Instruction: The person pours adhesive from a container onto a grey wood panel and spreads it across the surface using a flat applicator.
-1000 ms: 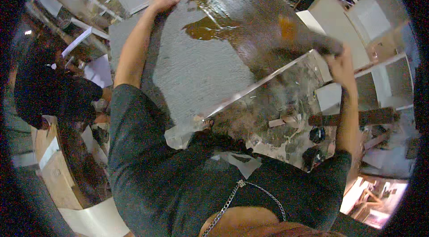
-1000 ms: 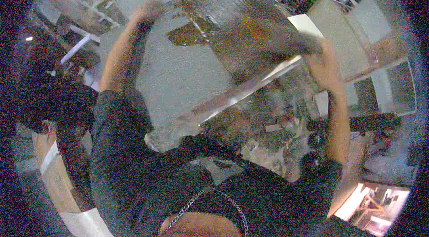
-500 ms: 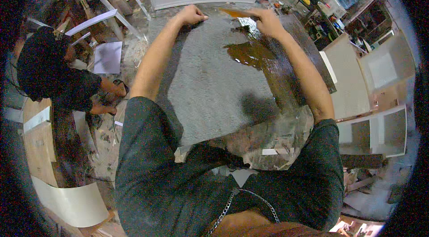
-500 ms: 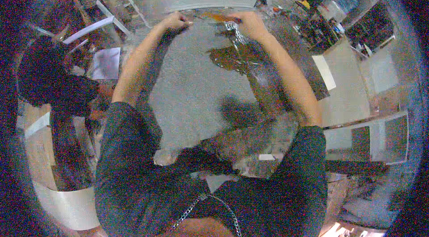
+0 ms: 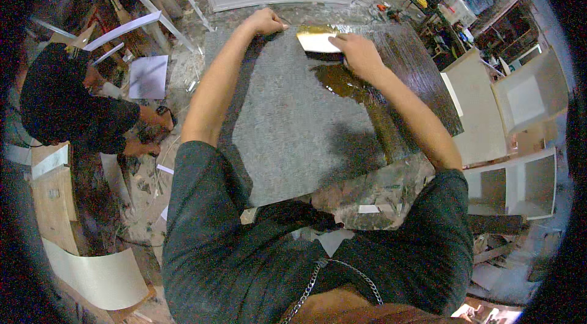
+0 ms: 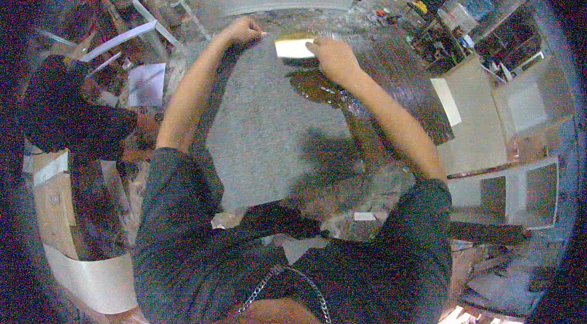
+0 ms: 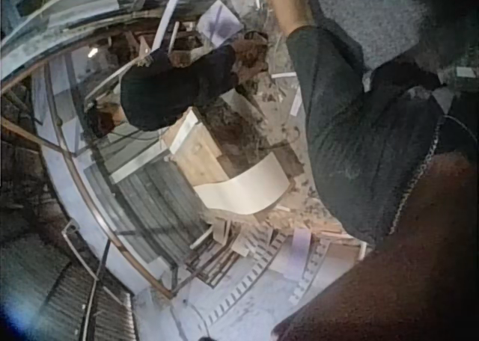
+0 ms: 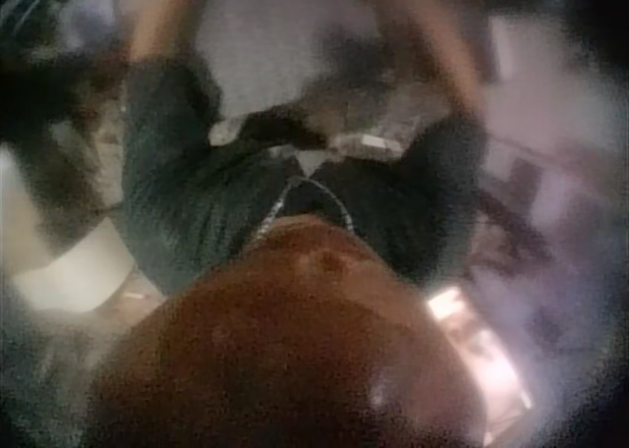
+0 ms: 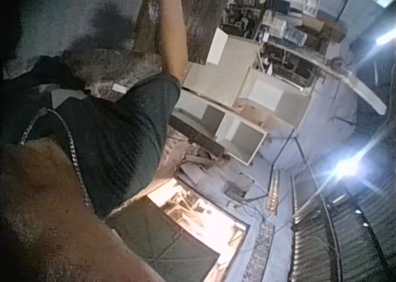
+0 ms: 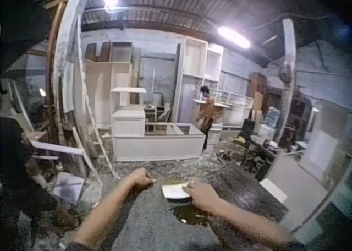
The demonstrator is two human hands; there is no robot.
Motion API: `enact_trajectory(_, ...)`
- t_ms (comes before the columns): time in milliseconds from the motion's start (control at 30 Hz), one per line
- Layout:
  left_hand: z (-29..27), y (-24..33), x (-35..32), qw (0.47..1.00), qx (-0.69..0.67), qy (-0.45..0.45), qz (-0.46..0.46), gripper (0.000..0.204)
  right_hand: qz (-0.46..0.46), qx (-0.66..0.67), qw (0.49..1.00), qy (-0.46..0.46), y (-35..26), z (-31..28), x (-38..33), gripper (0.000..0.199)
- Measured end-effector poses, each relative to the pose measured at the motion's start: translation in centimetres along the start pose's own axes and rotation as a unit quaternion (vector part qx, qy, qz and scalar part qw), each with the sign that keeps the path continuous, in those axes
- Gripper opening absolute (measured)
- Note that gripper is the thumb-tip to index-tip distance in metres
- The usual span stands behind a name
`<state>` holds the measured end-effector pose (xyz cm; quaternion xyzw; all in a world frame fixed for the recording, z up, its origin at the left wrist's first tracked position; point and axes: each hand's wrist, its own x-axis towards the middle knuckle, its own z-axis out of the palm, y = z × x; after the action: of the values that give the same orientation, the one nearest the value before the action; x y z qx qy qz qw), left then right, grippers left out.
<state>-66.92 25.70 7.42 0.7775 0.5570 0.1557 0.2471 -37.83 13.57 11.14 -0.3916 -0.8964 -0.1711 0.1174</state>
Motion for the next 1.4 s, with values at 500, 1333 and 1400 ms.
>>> enact_trajectory(500,0.2,2.3,-1.5,1.000,0.018,0.002,-0.025,0.036,0.126,0.037,0.991,0.040,3.2,2.1,1.2,0.040)
enact_trajectory(1333,1.4,-1.4,-0.9,0.999,0.006,0.039,-0.026,0.036,0.123,0.006,0.986,-0.114,3.7,-0.5,1.0,0.047)
enact_trajectory(1400,1.3,-2.1,-0.5,0.999,0.007,0.033,-0.020,0.036,0.075,0.034,0.992,-0.097,3.8,-1.2,-0.3,0.043)
